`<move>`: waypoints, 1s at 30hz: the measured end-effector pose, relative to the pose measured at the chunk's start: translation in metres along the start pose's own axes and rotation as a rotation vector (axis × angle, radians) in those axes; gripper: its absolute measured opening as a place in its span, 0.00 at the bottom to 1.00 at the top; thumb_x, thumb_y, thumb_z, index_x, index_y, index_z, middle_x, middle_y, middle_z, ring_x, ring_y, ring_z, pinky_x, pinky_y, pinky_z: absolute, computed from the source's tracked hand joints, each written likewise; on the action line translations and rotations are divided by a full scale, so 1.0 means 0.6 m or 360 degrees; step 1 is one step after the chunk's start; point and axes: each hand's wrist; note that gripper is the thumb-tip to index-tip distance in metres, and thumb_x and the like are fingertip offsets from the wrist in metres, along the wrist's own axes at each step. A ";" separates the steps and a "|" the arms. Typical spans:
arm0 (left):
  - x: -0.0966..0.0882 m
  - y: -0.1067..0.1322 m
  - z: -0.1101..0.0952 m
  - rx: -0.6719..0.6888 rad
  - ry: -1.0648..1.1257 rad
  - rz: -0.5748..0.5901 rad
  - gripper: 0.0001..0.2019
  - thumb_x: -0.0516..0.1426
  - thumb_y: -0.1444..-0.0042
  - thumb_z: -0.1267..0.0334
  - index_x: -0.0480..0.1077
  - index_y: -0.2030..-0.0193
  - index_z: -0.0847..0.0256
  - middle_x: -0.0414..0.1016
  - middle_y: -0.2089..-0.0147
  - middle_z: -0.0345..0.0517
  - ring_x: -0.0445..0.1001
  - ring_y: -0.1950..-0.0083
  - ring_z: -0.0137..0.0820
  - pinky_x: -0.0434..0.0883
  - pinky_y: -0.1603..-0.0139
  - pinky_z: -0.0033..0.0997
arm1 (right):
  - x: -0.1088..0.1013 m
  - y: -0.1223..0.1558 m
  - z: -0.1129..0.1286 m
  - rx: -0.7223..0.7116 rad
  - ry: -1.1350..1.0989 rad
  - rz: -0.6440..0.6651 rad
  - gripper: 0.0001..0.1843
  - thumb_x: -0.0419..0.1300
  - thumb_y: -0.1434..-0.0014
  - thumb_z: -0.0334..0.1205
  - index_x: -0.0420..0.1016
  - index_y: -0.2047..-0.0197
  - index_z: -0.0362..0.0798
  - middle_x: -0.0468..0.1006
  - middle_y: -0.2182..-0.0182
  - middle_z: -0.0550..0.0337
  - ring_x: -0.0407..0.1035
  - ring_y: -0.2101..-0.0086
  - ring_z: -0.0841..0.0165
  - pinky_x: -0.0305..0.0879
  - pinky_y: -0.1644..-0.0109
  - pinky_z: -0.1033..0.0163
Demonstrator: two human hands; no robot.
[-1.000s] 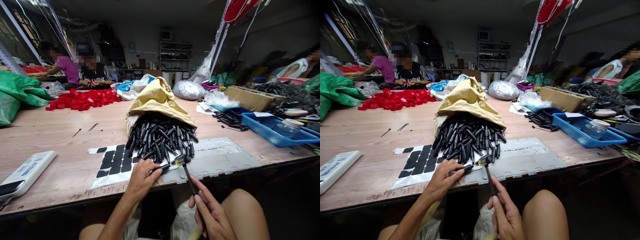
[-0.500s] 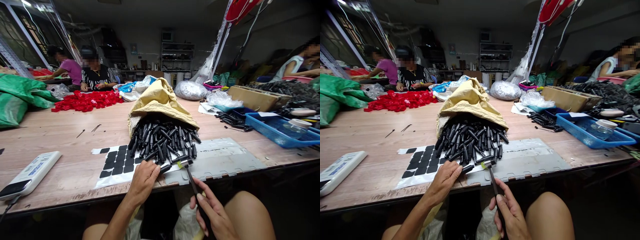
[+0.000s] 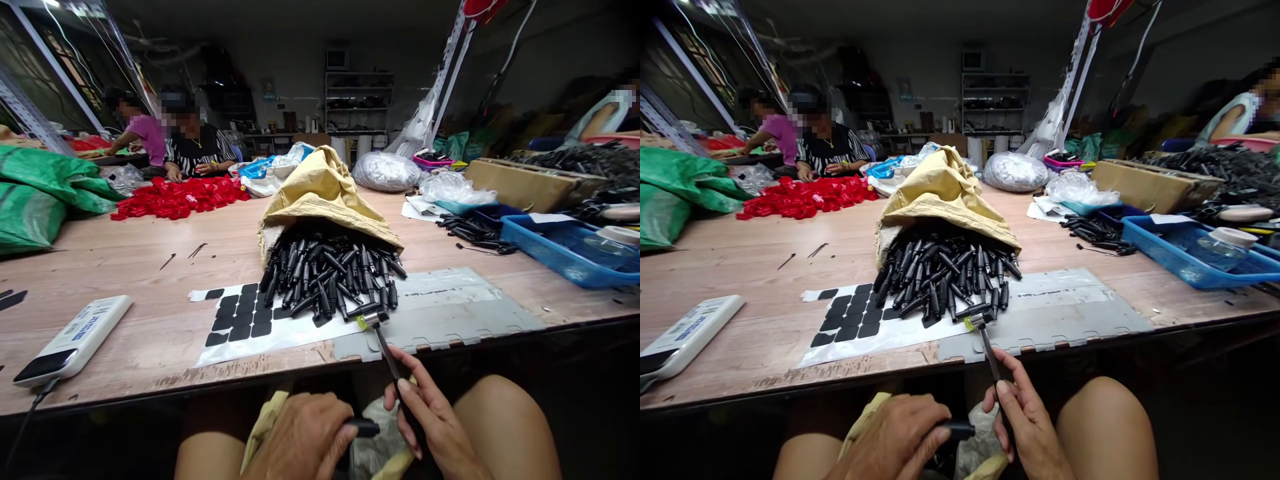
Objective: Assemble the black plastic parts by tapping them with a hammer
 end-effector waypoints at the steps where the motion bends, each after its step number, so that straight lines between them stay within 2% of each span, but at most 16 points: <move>1: 0.018 0.003 0.004 -0.0040 -0.0061 0.0046 0.11 0.48 0.30 0.59 0.72 0.57 0.54 0.77 0.62 0.42 0.75 0.62 0.34 0.62 0.62 0.34 | 0.000 0.000 0.000 0.0001 0.0002 -0.0002 0.38 0.57 0.37 0.63 0.51 0.30 0.61 0.74 0.67 0.65 0.57 0.82 0.78 0.54 0.83 0.71; 4: 0.063 0.006 0.021 -0.0195 -0.0126 0.0142 0.09 0.51 0.32 0.62 0.71 0.60 0.56 0.78 0.62 0.42 0.77 0.61 0.35 0.63 0.63 0.33 | 0.001 0.000 0.002 -0.0013 0.0009 -0.0001 0.36 0.56 0.36 0.63 0.51 0.31 0.62 0.73 0.68 0.65 0.57 0.82 0.78 0.54 0.83 0.72; 6: 0.073 0.006 0.027 -0.0283 -0.0113 0.0161 0.06 0.54 0.35 0.64 0.72 0.61 0.56 0.78 0.61 0.42 0.78 0.61 0.36 0.64 0.63 0.33 | 0.003 0.000 0.003 -0.0026 0.0015 0.0006 0.36 0.55 0.36 0.63 0.51 0.31 0.62 0.72 0.68 0.66 0.56 0.82 0.78 0.53 0.83 0.72; 8: 0.064 0.004 0.022 -0.0273 -0.0041 0.0117 0.02 0.58 0.39 0.64 0.73 0.61 0.55 0.77 0.60 0.41 0.77 0.60 0.35 0.64 0.64 0.31 | 0.004 0.000 0.003 -0.0029 0.0018 0.0014 0.35 0.55 0.35 0.62 0.50 0.31 0.62 0.72 0.68 0.66 0.56 0.82 0.78 0.53 0.83 0.72; 10: 0.038 0.000 0.011 -0.0180 0.0083 0.0010 0.02 0.59 0.39 0.65 0.73 0.61 0.54 0.76 0.60 0.40 0.76 0.60 0.33 0.64 0.64 0.29 | 0.005 0.001 0.003 -0.0025 0.0024 0.0016 0.35 0.54 0.35 0.62 0.50 0.31 0.62 0.72 0.68 0.66 0.56 0.82 0.79 0.52 0.83 0.72; 12: -0.001 -0.009 0.003 -0.0093 0.0206 -0.0199 0.04 0.57 0.36 0.64 0.74 0.61 0.54 0.76 0.62 0.40 0.75 0.61 0.30 0.65 0.63 0.28 | 0.005 0.001 0.003 -0.0025 0.0038 0.0016 0.35 0.54 0.35 0.62 0.49 0.31 0.63 0.72 0.67 0.66 0.56 0.82 0.79 0.52 0.83 0.72; 14: -0.044 -0.026 0.008 -0.0104 0.0238 -0.0560 0.07 0.54 0.34 0.63 0.75 0.59 0.55 0.76 0.62 0.41 0.75 0.61 0.30 0.67 0.60 0.28 | 0.004 0.001 0.003 -0.0031 0.0058 0.0010 0.35 0.54 0.35 0.63 0.49 0.31 0.62 0.72 0.67 0.66 0.56 0.82 0.78 0.53 0.83 0.72; 16: -0.083 -0.047 0.028 -0.0248 0.0129 -0.0959 0.08 0.54 0.34 0.61 0.75 0.56 0.57 0.76 0.62 0.43 0.74 0.63 0.31 0.68 0.61 0.30 | 0.003 0.000 0.002 -0.0037 0.0074 0.0003 0.35 0.54 0.35 0.63 0.49 0.31 0.62 0.72 0.67 0.65 0.57 0.82 0.78 0.53 0.83 0.72; 18: -0.111 -0.069 0.059 -0.0437 -0.0044 -0.1158 0.08 0.56 0.36 0.60 0.75 0.54 0.57 0.74 0.62 0.43 0.73 0.64 0.32 0.68 0.62 0.31 | 0.002 -0.001 0.002 -0.0034 0.0084 -0.0001 0.35 0.54 0.35 0.63 0.49 0.31 0.62 0.73 0.67 0.65 0.57 0.82 0.78 0.53 0.83 0.72; 20: -0.124 -0.088 0.090 -0.0573 -0.0157 -0.1145 0.08 0.59 0.39 0.60 0.76 0.55 0.57 0.73 0.61 0.42 0.72 0.67 0.31 0.68 0.63 0.32 | 0.002 -0.001 0.002 -0.0024 0.0092 0.0004 0.36 0.54 0.36 0.63 0.49 0.31 0.62 0.73 0.67 0.65 0.57 0.82 0.78 0.53 0.83 0.72; 23: -0.123 -0.102 0.117 -0.0649 -0.0238 -0.1024 0.07 0.61 0.41 0.60 0.76 0.56 0.55 0.71 0.61 0.40 0.72 0.66 0.31 0.69 0.63 0.32 | 0.003 -0.001 0.003 -0.0017 0.0091 0.0004 0.36 0.54 0.36 0.64 0.50 0.31 0.62 0.73 0.67 0.65 0.57 0.82 0.78 0.53 0.83 0.71; 26: -0.116 -0.101 0.121 -0.0649 -0.0278 -0.1001 0.05 0.60 0.41 0.61 0.75 0.58 0.55 0.71 0.59 0.41 0.73 0.61 0.33 0.70 0.61 0.33 | 0.006 0.000 0.006 -0.0032 0.0081 -0.0018 0.37 0.55 0.37 0.65 0.51 0.31 0.61 0.73 0.67 0.65 0.57 0.82 0.78 0.52 0.83 0.71; 30: -0.116 -0.087 0.104 -0.0564 -0.0267 -0.1105 0.05 0.58 0.38 0.60 0.73 0.57 0.55 0.74 0.55 0.44 0.72 0.53 0.38 0.70 0.57 0.34 | 0.008 0.000 0.009 -0.0029 0.0077 -0.0027 0.38 0.55 0.38 0.65 0.50 0.31 0.61 0.73 0.68 0.66 0.57 0.82 0.78 0.52 0.83 0.71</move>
Point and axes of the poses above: each hand's wrist, its own y-axis away from the middle knuckle, its own x-axis out of the palm, z = x × y
